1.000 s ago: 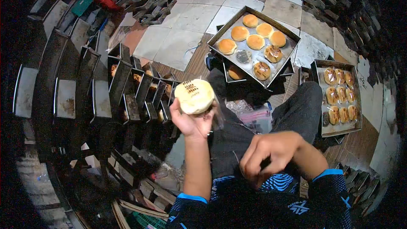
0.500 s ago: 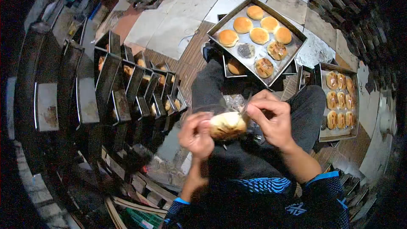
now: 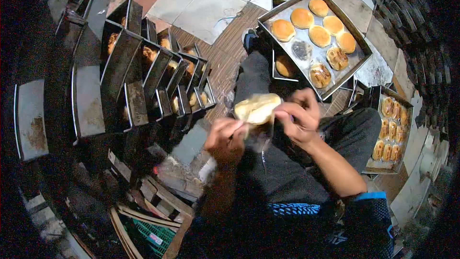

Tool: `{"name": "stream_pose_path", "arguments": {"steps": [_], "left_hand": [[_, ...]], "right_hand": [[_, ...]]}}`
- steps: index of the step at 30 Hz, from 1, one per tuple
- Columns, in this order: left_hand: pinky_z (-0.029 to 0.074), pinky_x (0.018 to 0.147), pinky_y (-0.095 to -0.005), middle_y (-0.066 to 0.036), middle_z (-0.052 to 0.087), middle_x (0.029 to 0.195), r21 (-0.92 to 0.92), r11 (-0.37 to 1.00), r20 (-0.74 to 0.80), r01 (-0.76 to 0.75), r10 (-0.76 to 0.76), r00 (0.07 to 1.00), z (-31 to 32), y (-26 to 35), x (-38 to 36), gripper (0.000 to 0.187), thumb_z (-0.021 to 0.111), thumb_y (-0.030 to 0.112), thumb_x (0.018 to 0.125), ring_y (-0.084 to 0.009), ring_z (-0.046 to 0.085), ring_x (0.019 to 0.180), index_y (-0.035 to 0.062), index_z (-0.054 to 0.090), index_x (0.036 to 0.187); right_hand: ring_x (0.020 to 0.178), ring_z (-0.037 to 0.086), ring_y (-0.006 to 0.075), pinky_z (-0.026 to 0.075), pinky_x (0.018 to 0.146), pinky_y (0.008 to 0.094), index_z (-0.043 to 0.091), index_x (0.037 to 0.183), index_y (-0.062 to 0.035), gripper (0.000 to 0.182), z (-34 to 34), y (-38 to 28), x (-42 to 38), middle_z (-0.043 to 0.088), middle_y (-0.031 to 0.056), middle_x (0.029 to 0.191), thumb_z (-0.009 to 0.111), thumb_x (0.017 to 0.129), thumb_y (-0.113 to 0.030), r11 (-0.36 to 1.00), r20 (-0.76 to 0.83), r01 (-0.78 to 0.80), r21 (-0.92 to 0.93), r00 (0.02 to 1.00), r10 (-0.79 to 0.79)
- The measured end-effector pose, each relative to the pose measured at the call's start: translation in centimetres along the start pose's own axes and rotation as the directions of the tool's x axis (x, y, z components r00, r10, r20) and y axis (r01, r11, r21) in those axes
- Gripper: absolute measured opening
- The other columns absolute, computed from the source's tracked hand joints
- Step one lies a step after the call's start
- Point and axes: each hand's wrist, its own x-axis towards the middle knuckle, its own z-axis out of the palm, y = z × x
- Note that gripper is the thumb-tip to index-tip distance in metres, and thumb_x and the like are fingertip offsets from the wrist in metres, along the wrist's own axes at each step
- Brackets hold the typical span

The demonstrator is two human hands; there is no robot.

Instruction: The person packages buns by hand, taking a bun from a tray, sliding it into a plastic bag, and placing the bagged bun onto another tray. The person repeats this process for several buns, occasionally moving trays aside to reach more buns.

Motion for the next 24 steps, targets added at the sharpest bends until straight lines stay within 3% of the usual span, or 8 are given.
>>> {"name": "stream_pose_path", "arguments": {"steps": [6, 8, 10, 14, 16, 17, 20, 24], "left_hand": [[0.049, 0.062, -0.0271, -0.01, 0.066, 0.078, -0.22, 0.865, -0.239, 0.451, -0.496, 0.835, -0.6, -0.8, 3.3, 0.013, 0.074, 0.009, 0.081, -0.0148, 0.061, 0.069, -0.0022, 0.067, 0.081], [0.049, 0.063, -0.0254, -0.01, 0.067, 0.08, -0.151, 0.464, 0.388, 0.873, -0.785, 0.483, -4.6, -1.7, -0.1, 0.012, 0.072, 0.007, 0.083, -0.014, 0.061, 0.069, -0.0031, 0.068, 0.086], [0.049, 0.063, -0.0252, -0.009, 0.067, 0.083, -0.231, 0.83, 0.036, 0.508, -0.514, 0.857, -3.8, 2.1, -4.1, 0.019, 0.075, 0.01, 0.082, -0.0137, 0.061, 0.069, -0.0042, 0.068, 0.093], [0.051, 0.064, -0.026, -0.009, 0.065, 0.08, -0.016, 0.744, 0.011, 0.668, -0.668, 0.744, -6.0, 2.5, -8.4, 0.027, 0.078, 0.012, 0.079, -0.0152, 0.06, 0.07, -0.0059, 0.067, 0.095], [0.051, 0.066, -0.0268, -0.01, 0.063, 0.079, -0.338, 0.882, 0.503, 0.328, -0.125, 0.855, -10.1, 0.3, -5.4, 0.026, 0.078, 0.012, 0.079, -0.0162, 0.06, 0.069, -0.006, 0.067, 0.094], [0.047, 0.062, -0.0236, -0.007, 0.06, 0.077, -0.389, 0.893, 0.381, 0.227, -0.069, 0.922, -10.2, -1.1, -7.8, 0.023, 0.077, 0.011, 0.081, -0.0116, 0.054, 0.064, -0.0063, 0.066, 0.092], [0.045, 0.063, -0.0234, -0.002, 0.065, 0.078, -0.074, 0.716, 0.042, 0.694, -0.693, 0.72, -5.5, 4.6, 1.3, 0.01, 0.07, 0.009, 0.085, -0.0074, 0.055, 0.07, -0.0001, 0.069, 0.089], [0.026, 0.052, -0.0184, 0.007, 0.054, 0.072, -0.243, 0.634, 0.101, 0.734, -0.736, 0.669, -1.1, 1.3, 5.3, 0.021, 0.06, 0.02, 0.094, -0.0002, 0.039, 0.061, 0.0013, 0.069, 0.093]], "right_hand": [[0.053, 0.047, 0.018, 0.036, 0.05, 0.032, 0.06, 0.07, 0.0001, 0.017, 2.5, 1.6, 2.9, 0.054, 0.0096, 0.062, 0.067, 0.085, -0.004, 0.973, -0.239, -0.226, -0.045, 0.948, 0.209], [0.053, 0.047, 0.0196, 0.036, 0.051, 0.0342, 0.059, 0.069, 0.0013, 0.02, 1.9, -0.9, -0.9, 0.052, 0.011, 0.06, 0.063, 0.088, -0.004, 0.911, -0.173, -0.413, 0.011, 0.896, 0.409], [0.053, 0.047, 0.0213, 0.037, 0.053, 0.0366, 0.057, 0.069, 0.0026, 0.024, 1.7, -1.5, -6.5, 0.051, 0.0137, 0.06, 0.06, 0.09, -0.009, 0.797, -0.041, -0.602, 0.05, 0.796, 0.604], [0.055, 0.054, 0.0273, 0.041, 0.056, 0.0384, 0.064, 0.072, 0.0014, 0.024, -0.2, -1.7, -10.9, 0.054, 0.017, 0.062, 0.062, 0.089, -0.016, 0.644, 0.233, -0.765, -0.024, 0.622, 0.748], [0.057, 0.057, 0.0286, 0.043, 0.055, 0.0379, 0.067, 0.072, -0.0005, 0.02, -2.7, -2.6, -7.0, 0.057, 0.0167, 0.064, 0.066, 0.086, -0.016, 0.777, 0.192, -0.59, -0.219, 0.754, 0.628], [0.057, 0.058, 0.0278, 0.044, 0.054, 0.0373, 0.069, 0.072, -0.0015, 0.019, -3.2, -2.6, -5.4, 0.059, 0.0142, 0.064, 0.07, 0.083, -0.017, 0.801, 0.13, -0.572, -0.179, 0.793, 0.595], [0.082, 0.066, 0.0301, 0.052, 0.073, 0.0358, 0.068, 0.105, -0.0035, 0.033, -1.9, -3.3, -0.1, 0.068, 0.0153, 0.094, 0.075, 0.075, -0.016, 0.991, 0.314, -0.111, 0.077, 0.946, 0.082], [0.099, 0.064, 0.0352, 0.05, 0.088, 0.0409, 0.057, 0.122, -0.0012, 0.06, 0.4, 0.2, 1.3, 0.065, 0.0192, 0.111, 0.079, 0.07, -0.023, 0.911, 0.6, -0.397, 0.115, 0.758, 0.255]]}}
